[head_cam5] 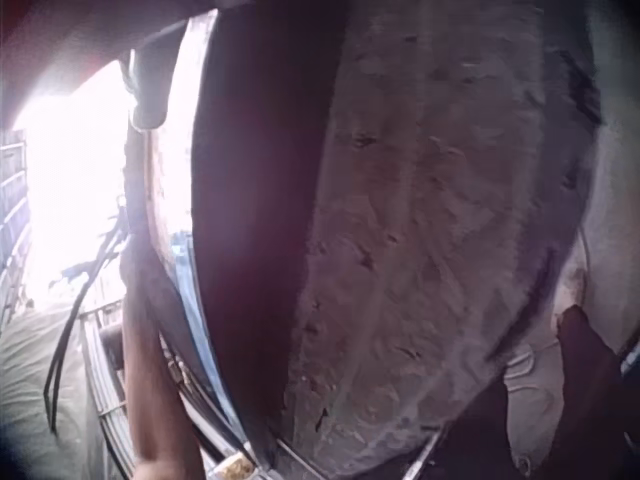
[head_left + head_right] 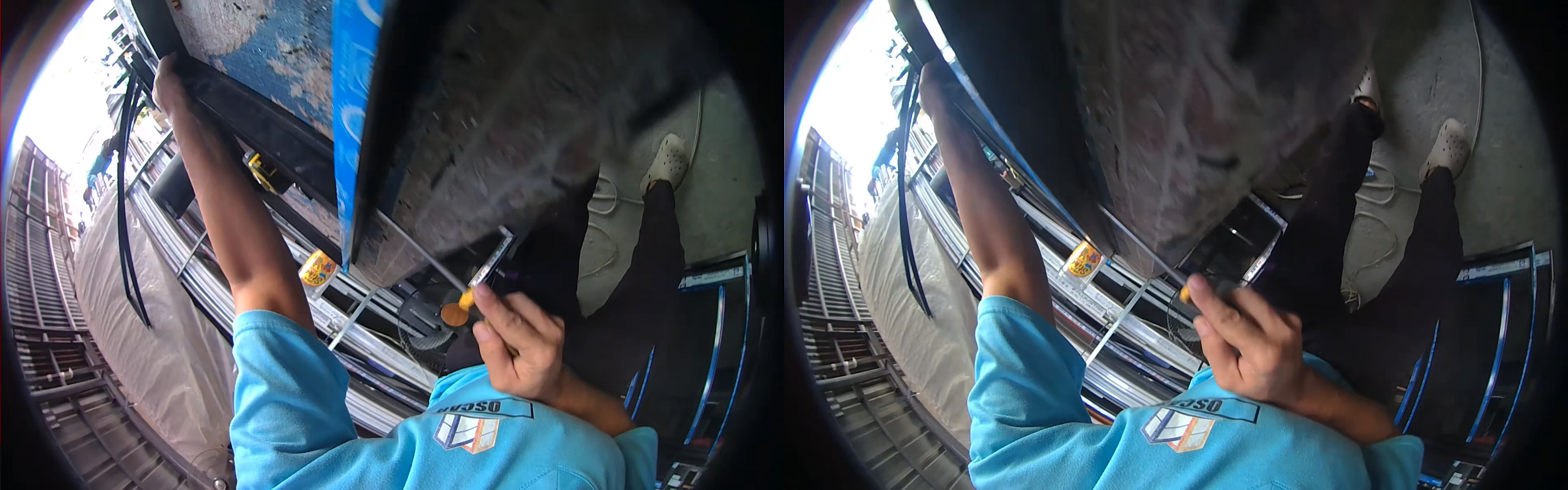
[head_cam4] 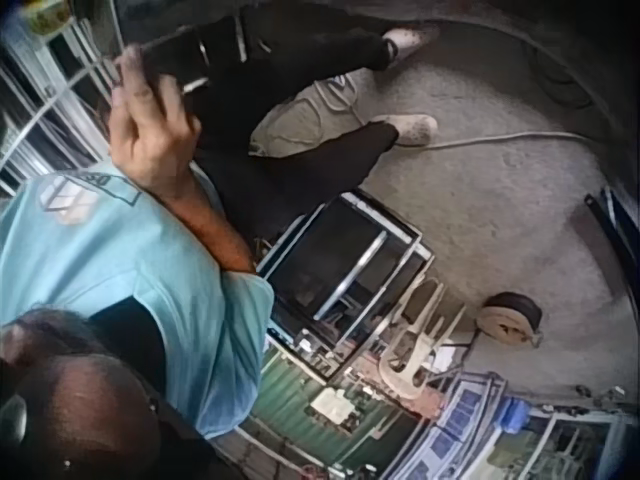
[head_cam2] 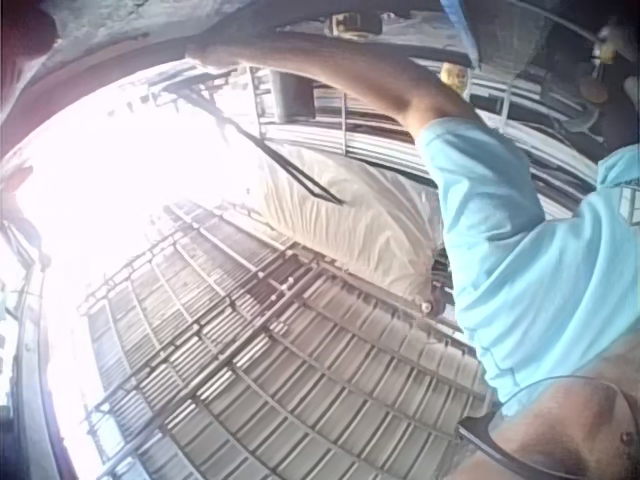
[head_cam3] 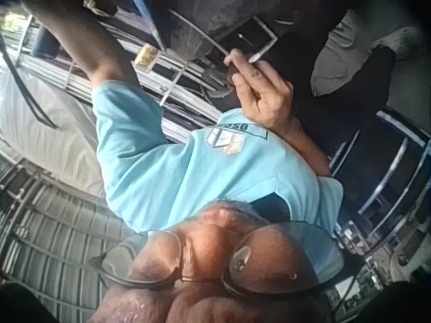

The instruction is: Drilling a hole into a blue metal frame and then checking it with a screwdriver.

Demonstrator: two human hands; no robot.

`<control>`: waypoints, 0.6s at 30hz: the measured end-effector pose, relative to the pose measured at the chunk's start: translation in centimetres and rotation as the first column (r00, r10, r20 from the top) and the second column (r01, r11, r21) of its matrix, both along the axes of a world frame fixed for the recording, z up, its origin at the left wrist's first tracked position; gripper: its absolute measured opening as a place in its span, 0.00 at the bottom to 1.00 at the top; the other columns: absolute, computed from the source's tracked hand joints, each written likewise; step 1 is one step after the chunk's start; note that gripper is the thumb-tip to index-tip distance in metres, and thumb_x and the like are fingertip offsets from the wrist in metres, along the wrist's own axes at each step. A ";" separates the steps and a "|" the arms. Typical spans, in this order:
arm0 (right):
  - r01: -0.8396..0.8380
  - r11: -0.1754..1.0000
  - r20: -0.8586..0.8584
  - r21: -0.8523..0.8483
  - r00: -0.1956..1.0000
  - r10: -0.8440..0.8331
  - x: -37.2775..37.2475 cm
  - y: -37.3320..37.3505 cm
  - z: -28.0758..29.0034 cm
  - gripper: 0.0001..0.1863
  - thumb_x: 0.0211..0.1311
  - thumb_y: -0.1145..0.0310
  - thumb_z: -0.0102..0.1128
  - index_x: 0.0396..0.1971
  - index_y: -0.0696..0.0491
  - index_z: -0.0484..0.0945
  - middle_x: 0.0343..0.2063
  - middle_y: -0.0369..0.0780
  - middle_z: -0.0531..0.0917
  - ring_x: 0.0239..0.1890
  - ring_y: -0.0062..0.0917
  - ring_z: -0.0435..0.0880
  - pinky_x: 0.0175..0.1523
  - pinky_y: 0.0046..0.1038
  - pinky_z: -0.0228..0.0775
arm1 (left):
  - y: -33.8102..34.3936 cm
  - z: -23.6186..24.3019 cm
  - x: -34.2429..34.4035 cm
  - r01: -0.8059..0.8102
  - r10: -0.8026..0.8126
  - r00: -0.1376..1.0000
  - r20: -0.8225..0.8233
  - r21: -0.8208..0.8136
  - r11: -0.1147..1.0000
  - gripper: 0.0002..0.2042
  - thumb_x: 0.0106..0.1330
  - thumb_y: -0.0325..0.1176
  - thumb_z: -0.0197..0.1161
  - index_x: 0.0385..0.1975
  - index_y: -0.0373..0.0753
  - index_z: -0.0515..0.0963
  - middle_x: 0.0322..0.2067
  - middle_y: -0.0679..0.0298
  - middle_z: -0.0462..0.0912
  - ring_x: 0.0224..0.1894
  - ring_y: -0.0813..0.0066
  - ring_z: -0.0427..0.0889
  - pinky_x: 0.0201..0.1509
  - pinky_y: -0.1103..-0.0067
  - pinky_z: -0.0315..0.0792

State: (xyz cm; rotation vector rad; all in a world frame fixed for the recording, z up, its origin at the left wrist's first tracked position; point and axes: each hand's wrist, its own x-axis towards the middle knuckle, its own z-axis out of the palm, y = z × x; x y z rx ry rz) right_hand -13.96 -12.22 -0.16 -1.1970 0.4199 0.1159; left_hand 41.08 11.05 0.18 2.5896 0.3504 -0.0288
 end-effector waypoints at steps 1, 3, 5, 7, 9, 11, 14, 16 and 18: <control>0.050 0.996 -0.016 0.080 0.999 -0.049 -0.1 0.4 -0.1 0.27 0.60 0.76 0.65 0.62 0.54 0.79 0.29 0.41 0.83 0.24 0.25 0.82 0.29 0.27 0.79 | 0.5 0.0 0.6 0.003 -0.002 1.000 0.019 -0.074 0.997 0.17 0.60 0.43 0.66 0.34 0.32 0.84 0.30 0.58 0.86 0.30 0.65 0.85 0.41 0.70 0.80; 0.092 0.962 -0.049 0.256 0.995 -0.082 0.3 0.7 -0.1 0.26 0.59 0.78 0.64 0.60 0.57 0.81 0.33 0.48 0.86 0.28 0.31 0.86 0.36 0.28 0.80 | 2.9 1.6 3.9 0.124 -0.144 0.974 0.177 0.119 0.985 0.16 0.60 0.42 0.66 0.35 0.32 0.84 0.30 0.59 0.85 0.32 0.68 0.84 0.42 0.72 0.79; 0.122 0.838 -0.299 0.532 0.953 0.052 0.4 -0.3 0.9 0.22 0.65 0.74 0.61 0.59 0.59 0.80 0.34 0.47 0.87 0.28 0.28 0.85 0.38 0.26 0.79 | 4.4 0.5 0.0 0.055 -0.064 0.995 0.073 0.126 0.991 0.16 0.60 0.42 0.66 0.35 0.33 0.84 0.30 0.60 0.85 0.32 0.68 0.84 0.42 0.72 0.78; 0.237 0.451 -0.404 0.861 0.856 0.322 0.8 -1.5 0.2 0.22 0.73 0.68 0.53 0.64 0.56 0.76 0.30 0.41 0.82 0.20 0.17 0.74 0.27 0.17 0.68 | 1.4 1.9 -2.4 0.018 -0.026 0.997 0.068 0.110 0.994 0.17 0.60 0.42 0.66 0.36 0.33 0.85 0.30 0.60 0.85 0.33 0.69 0.84 0.43 0.73 0.78; 0.395 -0.018 -0.362 0.919 0.858 0.365 -0.7 1.2 -2.4 0.23 0.74 0.66 0.52 0.66 0.53 0.73 0.29 0.40 0.79 0.18 0.16 0.69 0.24 0.16 0.63 | -1.8 -0.4 -1.7 0.036 -0.034 0.993 0.109 -0.020 0.999 0.17 0.60 0.42 0.66 0.36 0.33 0.85 0.31 0.61 0.85 0.34 0.70 0.84 0.43 0.73 0.77; 0.419 -0.520 -0.229 0.745 0.892 0.390 -1.4 3.0 -4.2 0.25 0.76 0.60 0.50 0.70 0.46 0.66 0.30 0.41 0.76 0.16 0.15 0.64 0.20 0.16 0.58 | -1.1 -0.2 -0.7 0.056 -0.053 0.993 0.107 -0.025 0.998 0.17 0.60 0.43 0.66 0.37 0.33 0.85 0.31 0.62 0.85 0.34 0.70 0.83 0.44 0.73 0.76; 0.461 -0.375 -0.300 0.804 0.860 0.413 -0.1 0.8 -2.5 0.27 0.72 0.65 0.54 0.68 0.53 0.67 0.33 0.42 0.80 0.19 0.16 0.68 0.21 0.16 0.59 | -1.0 0.2 -0.5 0.059 -0.061 0.996 0.061 0.028 0.998 0.17 0.61 0.43 0.64 0.37 0.33 0.85 0.32 0.61 0.85 0.34 0.70 0.83 0.44 0.74 0.76; 0.412 -0.051 -0.375 0.910 0.869 0.324 0.2 -0.1 -0.6 0.27 0.69 0.69 0.56 0.66 0.56 0.68 0.34 0.43 0.80 0.21 0.18 0.72 0.23 0.19 0.63 | -0.2 0.5 0.6 0.064 -0.068 0.992 0.105 0.044 0.997 0.18 0.61 0.43 0.64 0.37 0.31 0.85 0.34 0.60 0.86 0.35 0.70 0.83 0.44 0.74 0.75; 0.316 0.288 -0.382 0.904 0.900 0.211 1.0 -1.2 -0.2 0.27 0.65 0.73 0.58 0.65 0.59 0.70 0.34 0.45 0.81 0.23 0.19 0.75 0.25 0.21 0.66 | 2.0 1.0 2.8 0.092 -0.099 0.991 0.094 0.081 0.992 0.18 0.61 0.43 0.64 0.37 0.30 0.86 0.34 0.60 0.86 0.35 0.70 0.83 0.44 0.74 0.75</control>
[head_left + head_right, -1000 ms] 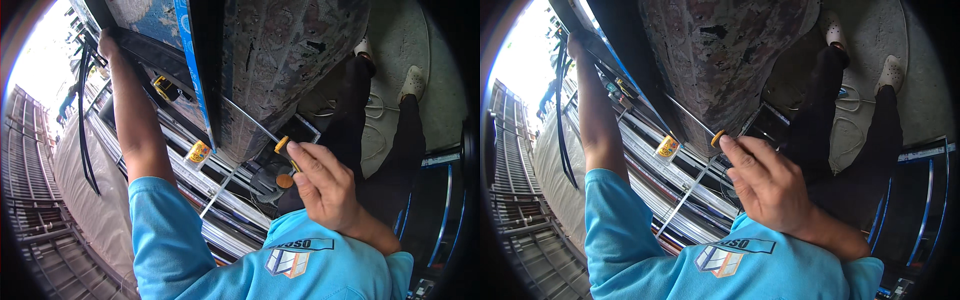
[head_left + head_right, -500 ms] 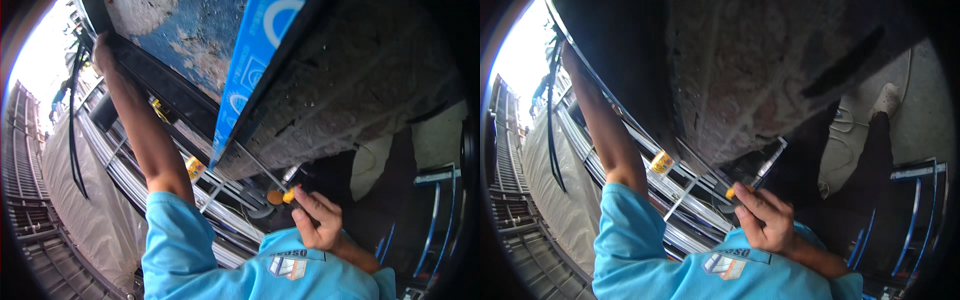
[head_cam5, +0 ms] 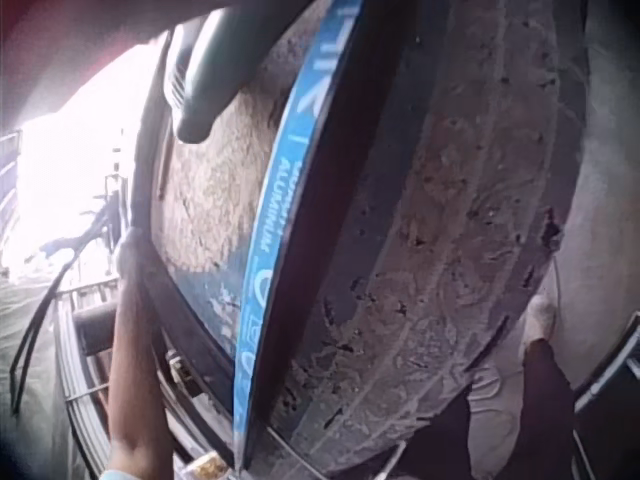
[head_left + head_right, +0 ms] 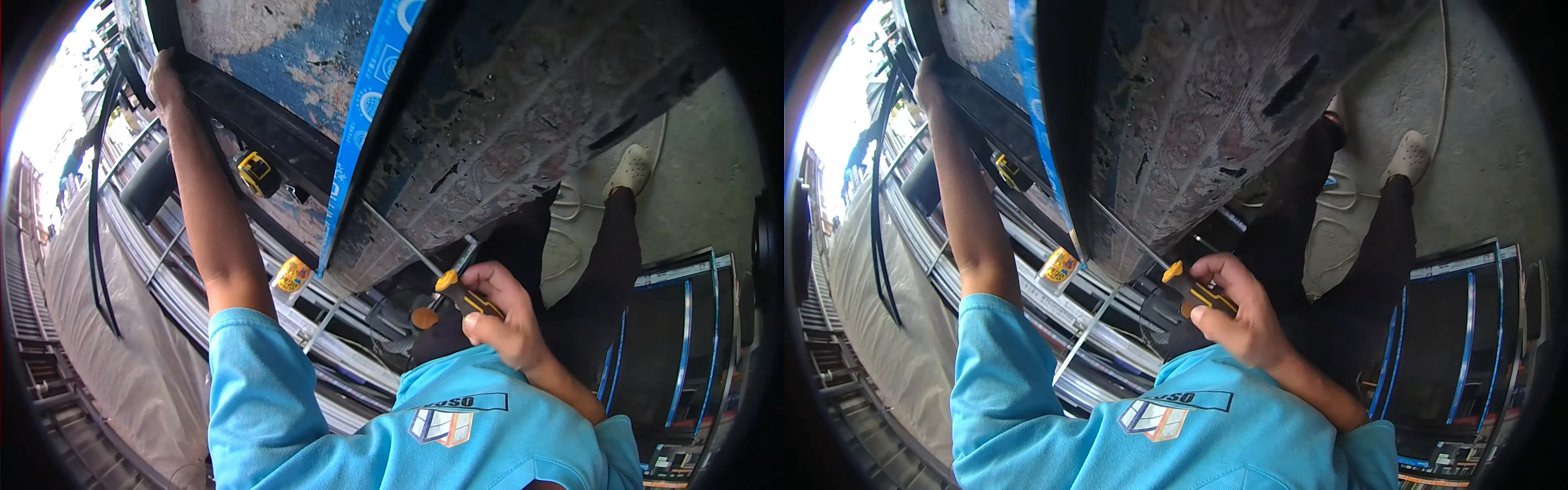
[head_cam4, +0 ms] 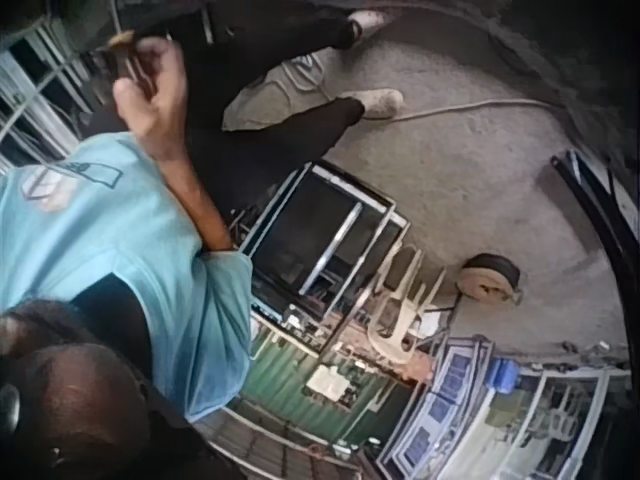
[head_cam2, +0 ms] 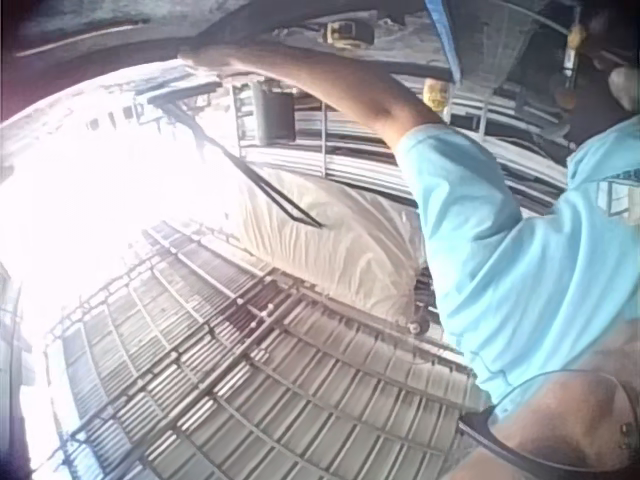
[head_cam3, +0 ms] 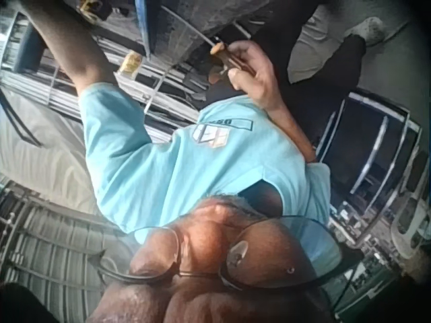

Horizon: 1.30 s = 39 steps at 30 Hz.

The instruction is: Drilling a hole into a blue metal frame and then checking it with a screwdriver.

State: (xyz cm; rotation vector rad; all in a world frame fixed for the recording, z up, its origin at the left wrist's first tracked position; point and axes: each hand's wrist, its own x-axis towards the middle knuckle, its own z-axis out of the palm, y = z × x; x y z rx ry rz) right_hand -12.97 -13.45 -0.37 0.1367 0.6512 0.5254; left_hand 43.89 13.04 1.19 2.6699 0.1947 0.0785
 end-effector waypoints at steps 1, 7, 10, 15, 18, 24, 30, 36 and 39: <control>0.040 0.862 0.208 -0.505 0.975 0.076 0.3 -0.4 0.1 0.27 0.62 0.76 0.59 0.63 0.60 0.72 0.34 0.46 0.81 0.26 0.22 0.78 0.28 0.25 0.70 | 0.6 0.2 0.5 0.023 -0.022 0.999 -0.027 0.054 0.998 0.19 0.61 0.43 0.64 0.37 0.30 0.86 0.35 0.59 0.86 0.35 0.69 0.83 0.44 0.74 0.75; 0.286 0.102 0.304 -0.953 0.895 0.328 -1.2 0.0 1.0 0.26 0.58 0.78 0.63 0.60 0.57 0.80 0.36 0.43 0.83 0.29 0.31 0.85 0.32 0.30 0.81 | -3.2 -1.7 -5.3 -0.006 0.006 1.000 0.011 -0.064 0.998 0.20 0.61 0.43 0.65 0.41 0.30 0.86 0.36 0.57 0.86 0.37 0.68 0.84 0.45 0.73 0.75; 0.269 0.050 0.268 -0.962 0.891 0.366 -0.9 -0.7 1.8 0.26 0.57 0.79 0.65 0.59 0.57 0.81 0.35 0.42 0.84 0.29 0.30 0.86 0.32 0.30 0.81 | -0.5 -1.1 -3.7 0.085 -0.092 0.994 0.062 0.106 0.991 0.20 0.61 0.44 0.65 0.41 0.32 0.86 0.36 0.58 0.87 0.38 0.69 0.84 0.45 0.73 0.76; 0.219 0.252 0.292 -0.943 0.907 0.304 -1.1 -1.1 0.9 0.23 0.64 0.79 0.62 0.60 0.58 0.79 0.30 0.42 0.84 0.23 0.23 0.82 0.27 0.24 0.74 | 0.6 -2.1 -2.3 0.093 -0.096 0.995 0.014 0.151 0.984 0.20 0.59 0.45 0.68 0.41 0.33 0.87 0.35 0.60 0.87 0.35 0.73 0.84 0.42 0.75 0.76; -0.125 0.869 0.037 -0.478 0.986 0.163 -2.0 -1.6 1.1 0.22 0.69 0.76 0.59 0.63 0.58 0.77 0.29 0.40 0.82 0.20 0.17 0.74 0.23 0.20 0.64 | 1.9 -1.8 -2.0 0.216 -0.222 0.972 0.078 0.082 0.973 0.21 0.59 0.46 0.69 0.41 0.32 0.86 0.34 0.60 0.87 0.35 0.73 0.84 0.41 0.75 0.76; -0.080 0.942 0.000 0.325 0.996 0.085 -2.1 -2.5 -4.1 0.25 0.77 0.59 0.50 0.67 0.56 0.67 0.34 0.46 0.78 0.17 0.18 0.69 0.19 0.17 0.60 | -0.1 -1.9 -2.7 0.041 -0.038 0.999 0.038 -0.069 0.997 0.18 0.63 0.42 0.69 0.43 0.33 0.86 0.39 0.60 0.87 0.40 0.73 0.84 0.51 0.75 0.75; -0.067 0.863 0.207 -0.500 0.959 0.194 -1.0 -4.4 0.6 0.21 0.67 0.73 0.59 0.58 0.59 0.70 0.39 0.45 0.83 0.26 0.19 0.78 0.31 0.21 0.72 | -1.7 -2.5 -6.0 0.106 -0.109 0.981 0.161 0.032 0.994 0.17 0.59 0.43 0.62 0.36 0.35 0.86 0.27 0.60 0.85 0.31 0.70 0.79 0.38 0.72 0.71; 0.440 -0.082 0.304 -0.894 0.731 0.611 -0.6 -3.9 1.0 0.24 0.61 0.79 0.63 0.59 0.63 0.78 0.41 0.49 0.86 0.36 0.37 0.88 0.39 0.33 0.81 | -3.2 -2.7 -6.4 0.124 -0.124 0.953 0.277 0.020 0.992 0.18 0.59 0.43 0.63 0.41 0.34 0.86 0.35 0.55 0.88 0.36 0.65 0.84 0.43 0.71 0.75; 0.466 -0.126 0.295 -0.876 0.724 0.624 0.0 -3.5 1.2 0.26 0.60 0.79 0.64 0.61 0.60 0.78 0.40 0.47 0.86 0.31 0.32 0.86 0.34 0.28 0.80 | -4.5 -2.0 -7.7 0.084 -0.063 0.973 0.223 -0.085 0.993 0.19 0.60 0.44 0.63 0.42 0.35 0.85 0.36 0.54 0.88 0.36 0.64 0.84 0.42 0.70 0.75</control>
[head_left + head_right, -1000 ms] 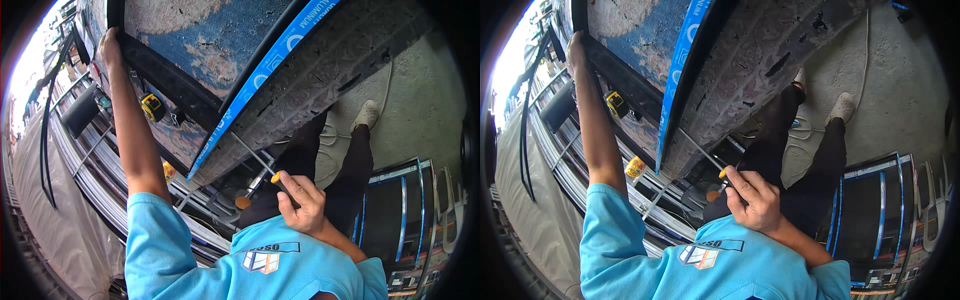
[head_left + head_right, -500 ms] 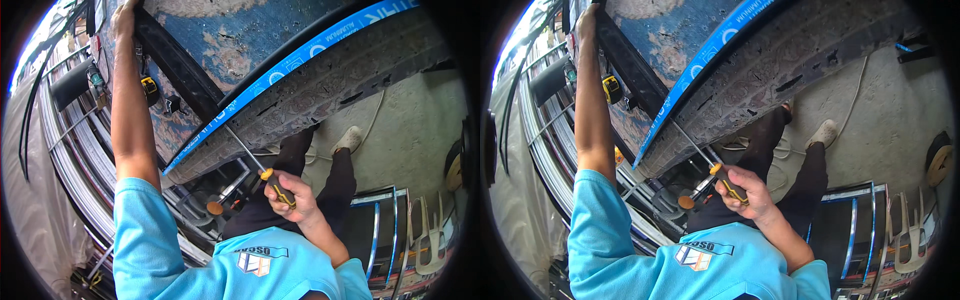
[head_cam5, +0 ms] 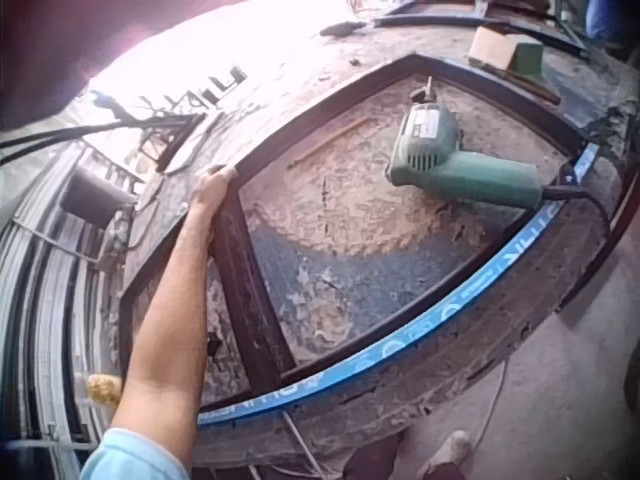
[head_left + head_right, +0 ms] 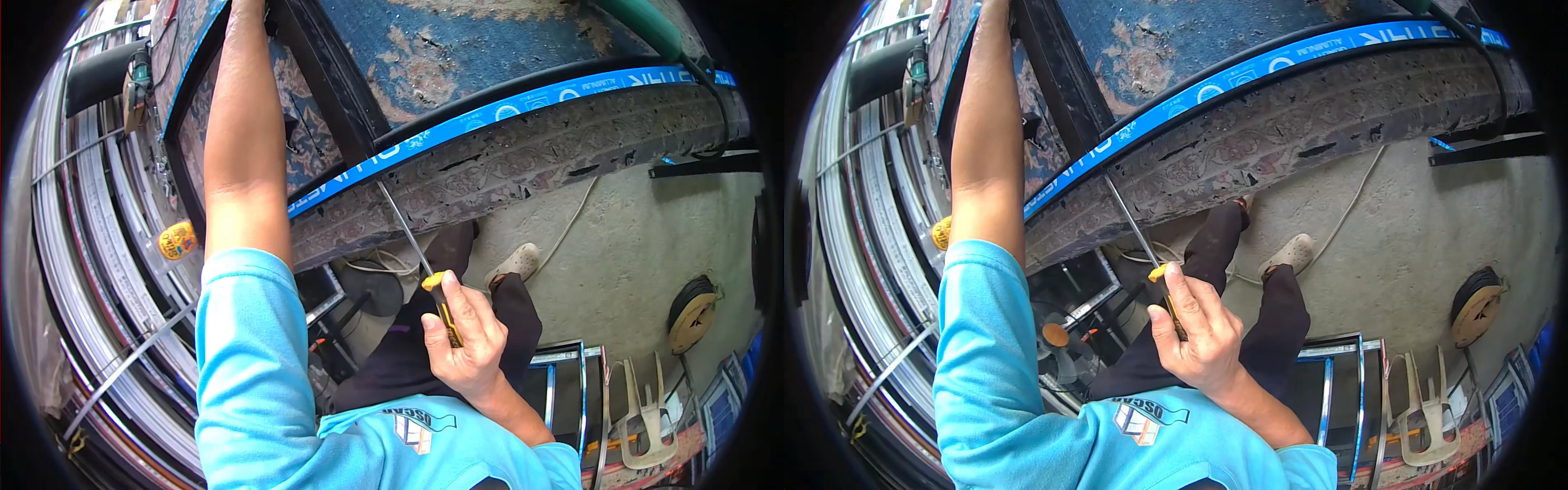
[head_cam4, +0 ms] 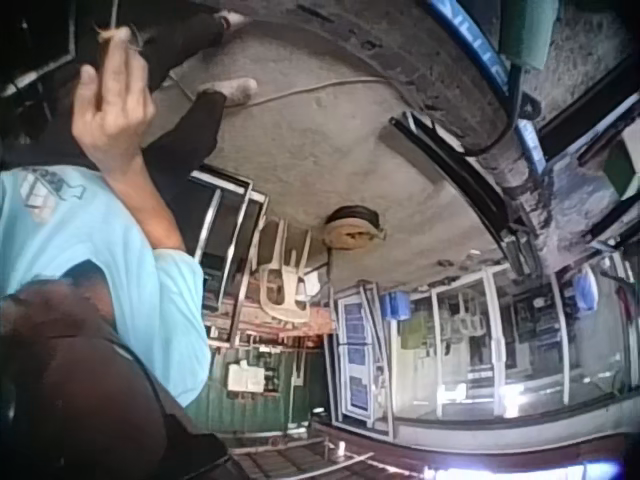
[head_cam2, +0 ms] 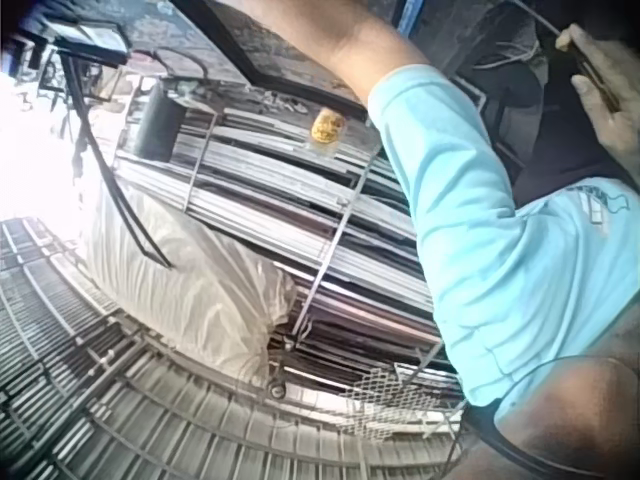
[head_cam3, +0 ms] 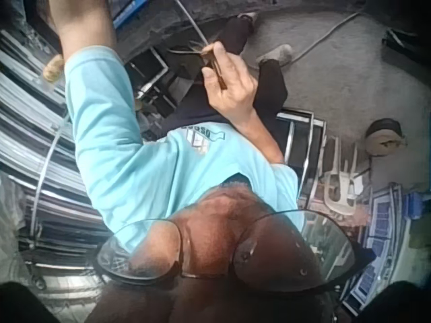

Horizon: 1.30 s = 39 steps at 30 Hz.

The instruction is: Drilling a hole into a blue metal frame and then checking it with a screwdriver.

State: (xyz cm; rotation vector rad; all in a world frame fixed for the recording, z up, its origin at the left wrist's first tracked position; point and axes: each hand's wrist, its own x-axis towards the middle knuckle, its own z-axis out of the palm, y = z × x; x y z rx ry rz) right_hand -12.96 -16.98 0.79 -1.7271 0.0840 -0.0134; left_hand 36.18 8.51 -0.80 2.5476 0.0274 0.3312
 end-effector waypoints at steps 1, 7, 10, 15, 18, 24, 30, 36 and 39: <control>-0.010 1.000 0.007 -0.024 1.000 0.010 0.0 -0.1 -0.2 0.26 0.60 0.79 0.64 0.61 0.60 0.78 0.40 0.47 0.86 0.31 0.32 0.86 0.34 0.28 0.80 | -0.4 0.3 -0.4 -0.011 0.010 1.000 -0.024 -0.044 0.999 0.19 0.61 0.44 0.63 0.43 0.35 0.85 0.36 0.53 0.88 0.36 0.63 0.84 0.41 0.69 0.76; 0.265 0.765 -0.529 0.586 0.841 0.114 -1.8 0.5 0.5 0.26 0.71 0.72 0.59 0.67 0.60 0.72 0.35 0.45 0.84 0.21 0.18 0.75 0.25 0.20 0.68 | -0.9 1.1 -1.8 -0.070 0.038 0.980 -0.196 -0.157 0.985 0.20 0.64 0.45 0.61 0.47 0.37 0.84 0.38 0.51 0.87 0.34 0.60 0.85 0.38 0.66 0.77; 0.630 -0.101 -0.474 0.770 0.672 0.569 -3.1 0.6 -3.4 0.28 0.77 0.57 0.50 0.71 0.51 0.64 0.35 0.45 0.77 0.17 0.20 0.69 0.20 0.18 0.61 | -0.7 0.9 -0.2 -0.136 0.146 0.981 -0.130 0.082 0.987 0.21 0.61 0.48 0.61 0.48 0.42 0.85 0.45 0.51 0.87 0.46 0.56 0.86 0.51 0.65 0.78; 0.524 0.168 -0.537 0.835 0.711 0.453 -1.0 -1.8 -1.9 0.28 0.75 0.62 0.52 0.69 0.58 0.64 0.37 0.46 0.78 0.19 0.19 0.72 0.21 0.19 0.64 | -0.8 -0.2 0.8 -0.096 0.103 0.995 -0.009 0.288 0.953 0.24 0.57 0.50 0.61 0.50 0.44 0.85 0.51 0.52 0.86 0.58 0.56 0.82 0.61 0.66 0.73; 0.293 0.506 -0.454 0.811 0.861 0.229 -1.7 -0.8 -1.3 0.26 0.72 0.69 0.54 0.66 0.62 0.68 0.39 0.48 0.80 0.22 0.20 0.77 0.26 0.21 0.70 | -0.3 -0.4 0.3 -0.083 0.078 0.996 0.030 0.230 0.970 0.22 0.55 0.49 0.62 0.45 0.44 0.87 0.48 0.53 0.87 0.55 0.56 0.84 0.60 0.66 0.74; 0.009 1.000 -0.064 -0.029 0.998 -0.011 -1.7 1.0 0.5 0.23 0.63 0.81 0.61 0.60 0.59 0.80 0.45 0.50 0.85 0.33 0.28 0.86 0.38 0.27 0.80 | 1.8 -1.3 1.0 -0.104 0.068 0.987 0.144 0.259 0.960 0.22 0.56 0.50 0.62 0.43 0.42 0.87 0.46 0.51 0.88 0.53 0.55 0.84 0.59 0.66 0.75; 0.038 0.999 -0.077 -0.003 0.996 -0.038 -1.7 1.3 -0.9 0.26 0.61 0.79 0.67 0.61 0.57 0.79 0.41 0.47 0.86 0.33 0.26 0.85 0.38 0.25 0.79 | 0.0 0.0 0.3 -0.053 0.055 0.998 -0.010 0.159 0.986 0.24 0.56 0.49 0.62 0.46 0.39 0.86 0.45 0.51 0.88 0.50 0.55 0.85 0.56 0.67 0.75; 0.522 0.327 -0.614 0.787 0.710 0.345 -1.4 -0.1 -1.5 0.25 0.76 0.66 0.54 0.68 0.60 0.69 0.35 0.48 0.82 0.21 0.20 0.72 0.24 0.17 0.64 | -0.8 1.0 -0.9 -0.016 0.020 0.998 -0.061 0.050 0.999 0.24 0.57 0.48 0.62 0.48 0.39 0.85 0.44 0.51 0.88 0.50 0.57 0.86 0.54 0.68 0.75; 0.661 -0.257 -0.353 0.705 0.642 0.681 -0.8 -1.7 -4.6 0.26 0.77 0.59 0.53 0.66 0.59 0.67 0.35 0.48 0.80 0.18 0.19 0.71 0.21 0.17 0.64 | 0.8 0.4 0.8 -0.050 0.051 0.999 -0.003 0.158 0.986 0.24 0.57 0.48 0.62 0.48 0.39 0.85 0.45 0.50 0.88 0.51 0.57 0.86 0.55 0.68 0.76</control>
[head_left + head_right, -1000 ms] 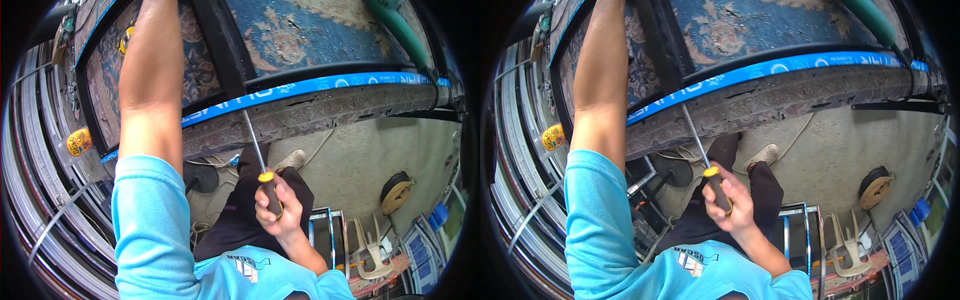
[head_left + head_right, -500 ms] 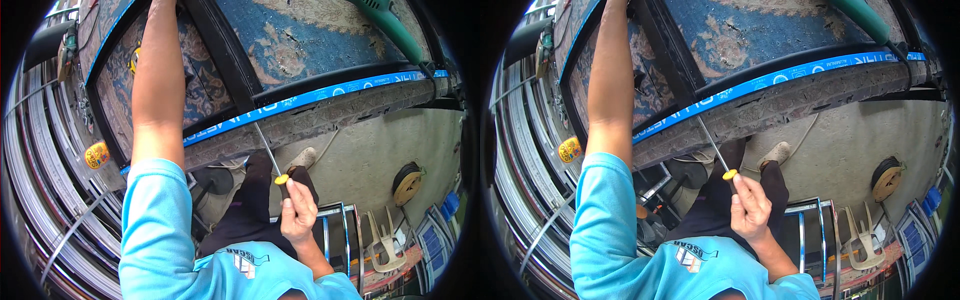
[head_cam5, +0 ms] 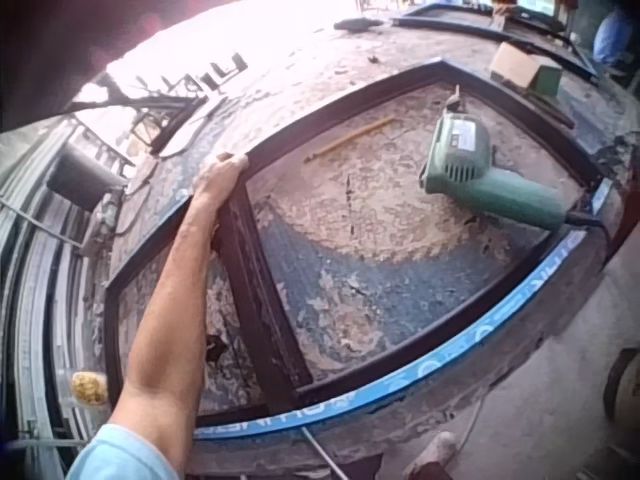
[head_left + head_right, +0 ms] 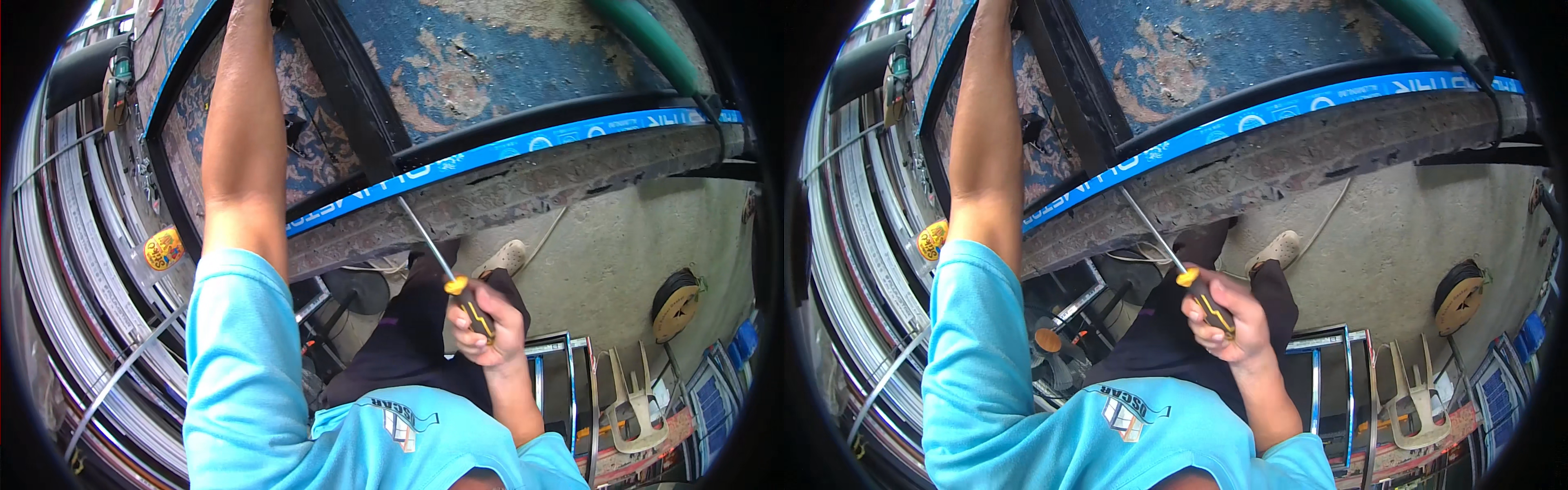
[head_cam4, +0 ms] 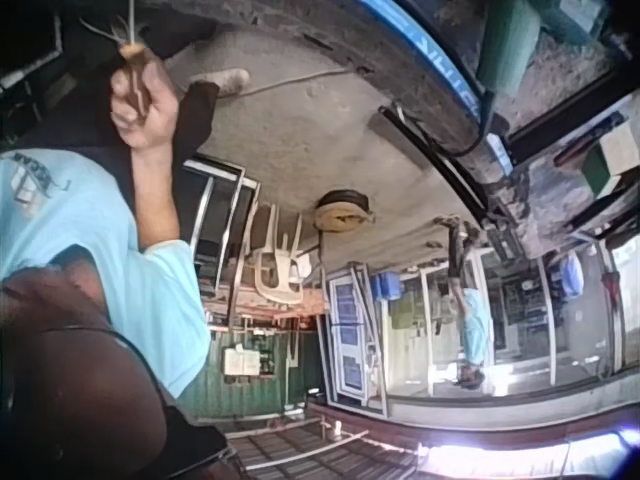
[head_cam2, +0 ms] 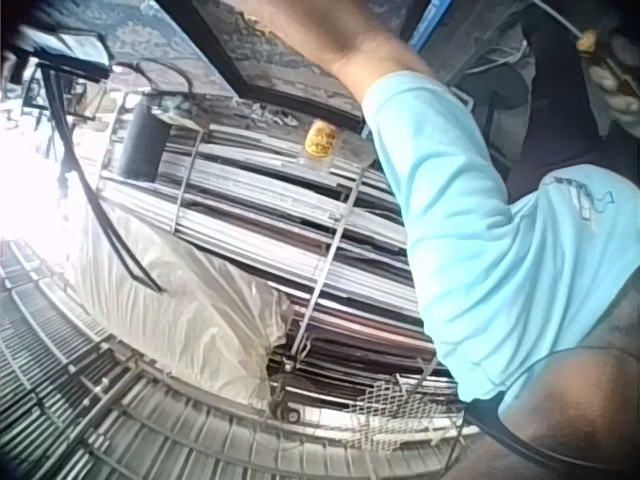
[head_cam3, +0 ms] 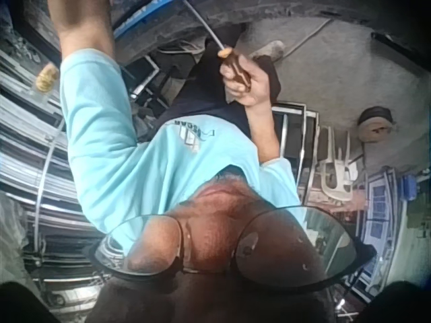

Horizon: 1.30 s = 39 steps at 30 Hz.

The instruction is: Drilling a hole into a blue metal frame and then checking it with a screwdriver.

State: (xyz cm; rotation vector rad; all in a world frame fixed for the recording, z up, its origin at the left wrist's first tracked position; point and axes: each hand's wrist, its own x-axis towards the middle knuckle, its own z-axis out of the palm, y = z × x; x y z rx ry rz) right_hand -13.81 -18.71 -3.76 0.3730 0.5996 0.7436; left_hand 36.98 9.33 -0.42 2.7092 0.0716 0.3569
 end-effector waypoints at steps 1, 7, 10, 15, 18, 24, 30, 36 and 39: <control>-0.011 1.000 -0.011 -0.014 1.000 0.011 -0.2 0.8 -0.2 0.26 0.76 0.58 0.52 0.65 0.59 0.67 0.36 0.48 0.80 0.18 0.18 0.70 0.21 0.17 0.64 | -0.4 0.0 -0.5 -0.040 0.039 0.999 -0.013 -0.043 0.998 0.24 0.57 0.48 0.62 0.48 0.39 0.85 0.45 0.50 0.88 0.52 0.57 0.85 0.56 0.68 0.75; 0.231 0.421 0.387 -0.877 0.859 0.334 -1.0 1.2 3.6 0.28 0.64 0.73 0.59 0.65 0.62 0.68 0.45 0.46 0.83 0.32 0.22 0.83 0.35 0.21 0.75 | 0.0 -1.2 -0.6 -0.062 0.057 0.997 0.059 0.075 0.995 0.23 0.56 0.49 0.63 0.47 0.43 0.87 0.48 0.52 0.88 0.54 0.55 0.84 0.60 0.68 0.75; 0.389 0.055 0.363 -0.919 0.786 0.500 -0.8 2.0 4.8 0.29 0.59 0.81 0.62 0.63 0.62 0.72 0.48 0.48 0.84 0.45 0.30 0.87 0.51 0.29 0.79 | -0.2 -0.7 -0.5 -0.060 0.058 0.998 0.032 0.050 0.997 0.23 0.56 0.48 0.63 0.48 0.43 0.87 0.48 0.53 0.88 0.55 0.56 0.84 0.60 0.68 0.74; 0.600 -0.245 0.292 -0.762 0.655 0.697 0.2 1.0 5.6 0.27 0.56 0.81 0.66 0.60 0.61 0.77 0.49 0.51 0.83 0.46 0.36 0.86 0.53 0.32 0.78 | -0.6 -0.8 -0.4 -0.061 0.058 0.997 0.048 0.052 0.997 0.22 0.57 0.47 0.63 0.49 0.42 0.86 0.47 0.53 0.88 0.54 0.58 0.85 0.60 0.68 0.74; 0.564 -0.172 0.310 -0.808 0.655 0.689 0.5 0.3 5.8 0.28 0.57 0.81 0.65 0.61 0.63 0.76 0.51 0.52 0.81 0.49 0.37 0.85 0.54 0.31 0.77 | -0.3 -0.9 -0.7 -0.052 0.061 0.997 0.048 -0.171 0.984 0.21 0.57 0.44 0.64 0.47 0.40 0.86 0.47 0.49 0.88 0.53 0.56 0.85 0.60 0.69 0.74; 0.484 -0.081 0.342 -0.871 0.717 0.607 -0.8 -2.0 4.5 0.25 0.58 0.80 0.65 0.59 0.64 0.77 0.49 0.52 0.84 0.49 0.35 0.85 0.56 0.30 0.76 | -1.4 0.1 -4.8 0.083 -0.143 0.905 0.402 0.165 0.983 0.16 0.61 0.40 0.63 0.40 0.34 0.86 0.32 0.52 0.87 0.41 0.57 0.87 0.48 0.67 0.77; 0.519 -0.015 0.430 -0.855 0.725 0.538 -2.1 -4.3 3.0 0.23 0.61 0.79 0.65 0.57 0.64 0.79 0.47 0.51 0.85 0.47 0.34 0.86 0.54 0.30 0.77 | -3.2 2.6 -19.1 0.565 -0.588 0.801 0.115 0.182 0.805 0.13 0.66 0.37 0.69 0.43 0.35 0.87 0.44 0.60 0.86 0.48 0.72 0.82 0.57 0.75 0.73; 0.571 0.040 0.509 -0.820 0.694 0.510 -3.2 -5.2 1.6 0.25 0.57 0.80 0.64 0.58 0.63 0.78 0.47 0.52 0.85 0.46 0.37 0.87 0.51 0.31 0.79 | -5.4 1.8 -23.6 0.396 -0.395 0.917 0.053 -0.011 0.918 0.12 0.69 0.38 0.67 0.44 0.38 0.87 0.50 0.57 0.82 0.60 0.66 0.77 0.64 0.74 0.68; 0.591 0.041 0.527 -0.806 0.685 0.503 -3.5 -5.1 1.6 0.27 0.53 0.81 0.63 0.58 0.62 0.77 0.47 0.53 0.84 0.45 0.40 0.88 0.51 0.32 0.80 | -6.1 0.9 -23.8 0.369 -0.364 0.929 0.069 -0.098 0.924 0.12 0.71 0.38 0.63 0.44 0.38 0.87 0.51 0.55 0.82 0.62 0.65 0.74 0.69 0.71 0.63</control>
